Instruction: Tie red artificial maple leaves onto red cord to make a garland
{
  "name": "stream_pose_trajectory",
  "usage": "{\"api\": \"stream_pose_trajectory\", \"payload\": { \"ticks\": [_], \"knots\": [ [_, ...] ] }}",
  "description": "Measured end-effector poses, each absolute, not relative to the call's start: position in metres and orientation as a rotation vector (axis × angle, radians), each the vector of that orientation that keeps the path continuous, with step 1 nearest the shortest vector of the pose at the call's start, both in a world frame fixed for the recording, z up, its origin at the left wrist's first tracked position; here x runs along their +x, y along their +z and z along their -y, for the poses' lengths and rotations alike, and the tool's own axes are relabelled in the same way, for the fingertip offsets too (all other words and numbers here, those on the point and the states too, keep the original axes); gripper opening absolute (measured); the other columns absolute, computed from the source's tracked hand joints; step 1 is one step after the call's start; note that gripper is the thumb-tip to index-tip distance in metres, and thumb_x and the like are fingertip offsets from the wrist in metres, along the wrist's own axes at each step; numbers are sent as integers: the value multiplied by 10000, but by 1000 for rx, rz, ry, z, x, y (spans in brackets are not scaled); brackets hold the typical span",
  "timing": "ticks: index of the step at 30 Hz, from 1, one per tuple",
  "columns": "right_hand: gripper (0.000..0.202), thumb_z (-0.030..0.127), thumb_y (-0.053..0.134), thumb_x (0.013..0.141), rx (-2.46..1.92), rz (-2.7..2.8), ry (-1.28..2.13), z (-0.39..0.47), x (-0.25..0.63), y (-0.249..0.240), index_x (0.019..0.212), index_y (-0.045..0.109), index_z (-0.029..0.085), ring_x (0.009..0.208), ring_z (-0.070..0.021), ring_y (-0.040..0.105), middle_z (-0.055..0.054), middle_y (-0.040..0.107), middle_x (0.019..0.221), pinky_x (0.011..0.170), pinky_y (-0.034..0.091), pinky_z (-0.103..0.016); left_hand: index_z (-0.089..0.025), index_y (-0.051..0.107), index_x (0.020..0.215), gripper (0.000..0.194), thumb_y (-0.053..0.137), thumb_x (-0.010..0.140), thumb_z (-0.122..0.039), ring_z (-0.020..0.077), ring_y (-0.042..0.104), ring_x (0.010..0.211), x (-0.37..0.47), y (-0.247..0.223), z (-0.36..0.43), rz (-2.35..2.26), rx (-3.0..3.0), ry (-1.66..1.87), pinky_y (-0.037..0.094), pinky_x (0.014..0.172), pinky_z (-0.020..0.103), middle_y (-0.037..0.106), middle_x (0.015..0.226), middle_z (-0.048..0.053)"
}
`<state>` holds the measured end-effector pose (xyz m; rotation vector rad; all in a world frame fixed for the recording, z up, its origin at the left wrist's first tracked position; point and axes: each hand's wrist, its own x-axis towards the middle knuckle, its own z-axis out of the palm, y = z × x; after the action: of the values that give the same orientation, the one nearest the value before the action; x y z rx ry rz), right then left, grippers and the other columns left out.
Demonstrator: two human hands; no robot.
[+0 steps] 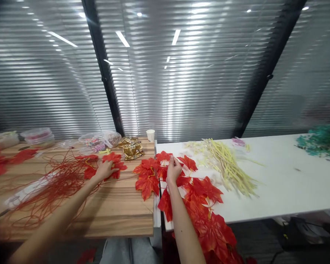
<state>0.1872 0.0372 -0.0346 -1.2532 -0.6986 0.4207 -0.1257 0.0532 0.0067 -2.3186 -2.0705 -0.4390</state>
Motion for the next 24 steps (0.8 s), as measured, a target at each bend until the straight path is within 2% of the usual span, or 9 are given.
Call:
{"api": "stream_pose_trajectory", "payload": {
  "ticks": [3, 6, 9, 12, 15, 18, 20, 24],
  "knots": [
    [424, 466, 466, 737, -1218, 757, 451, -39, 183, -35, 890, 648, 115, 643, -171, 541, -78, 653, 729, 631, 398, -273, -115, 571, 755, 304, 588, 663, -404, 258, 585, 736, -138, 2, -55, 2202, -2269, -358, 418, 641, 317, 624, 767, 130],
    [410, 451, 476, 733, -1155, 818, 490, -36, 178, -33, 891, 646, 112, 670, -173, 554, -84, 659, 760, 649, 404, -275, -125, 583, 719, 258, 577, 676, -380, 260, 585, 742, -144, 3, -53, 2214, -2289, -375, 422, 660, 326, 625, 747, 115],
    [389, 459, 467, 742, -1118, 875, 506, -33, 173, -30, 829, 633, 119, 625, -154, 530, -69, 646, 738, 616, 398, -259, -137, 600, 833, 240, 595, 663, -307, 262, 565, 872, -142, 3, -44, 2063, -2284, -699, 422, 765, 345, 618, 893, 112],
    [373, 471, 457, 754, -1082, 910, 527, -30, 168, -27, 773, 598, 126, 537, -123, 478, -36, 609, 663, 555, 380, -240, -139, 539, 1035, 422, 615, 647, -286, 275, 506, 1004, -136, 5, -33, 1879, -2135, -1119, 399, 854, 396, 559, 1046, 128],
    [357, 477, 483, 744, -1021, 926, 628, -27, 162, -23, 782, 578, 135, 477, -110, 445, 2, 553, 574, 499, 366, -229, -122, 450, 1157, 564, 614, 652, -312, 282, 490, 1036, -133, 11, -24, 1871, -2043, -1314, 387, 877, 432, 534, 1090, 150],
    [348, 474, 513, 730, -927, 934, 797, -25, 157, -19, 807, 577, 141, 434, -105, 431, 25, 517, 506, 456, 354, -223, -109, 523, 1058, 407, 566, 691, -280, 260, 546, 968, -129, 17, -27, 2057, -2170, -1381, 404, 868, 415, 591, 1029, 143],
    [331, 464, 529, 723, -855, 926, 884, -23, 154, -17, 798, 568, 144, 413, -92, 423, 10, 555, 550, 434, 344, -218, -103, 559, 985, 303, 518, 717, -236, 241, 574, 932, -120, 19, -33, 2134, -2256, -1435, 432, 841, 387, 615, 1005, 140],
    [279, 423, 574, 701, -787, 953, 962, -21, 147, -16, 761, 572, 151, 426, -78, 424, -2, 587, 624, 420, 324, -204, -114, 563, 985, 270, 453, 750, -190, 201, 585, 921, -81, 19, -46, 2025, -2404, -1496, 453, 830, 343, 622, 1020, 118]
  ]
}}
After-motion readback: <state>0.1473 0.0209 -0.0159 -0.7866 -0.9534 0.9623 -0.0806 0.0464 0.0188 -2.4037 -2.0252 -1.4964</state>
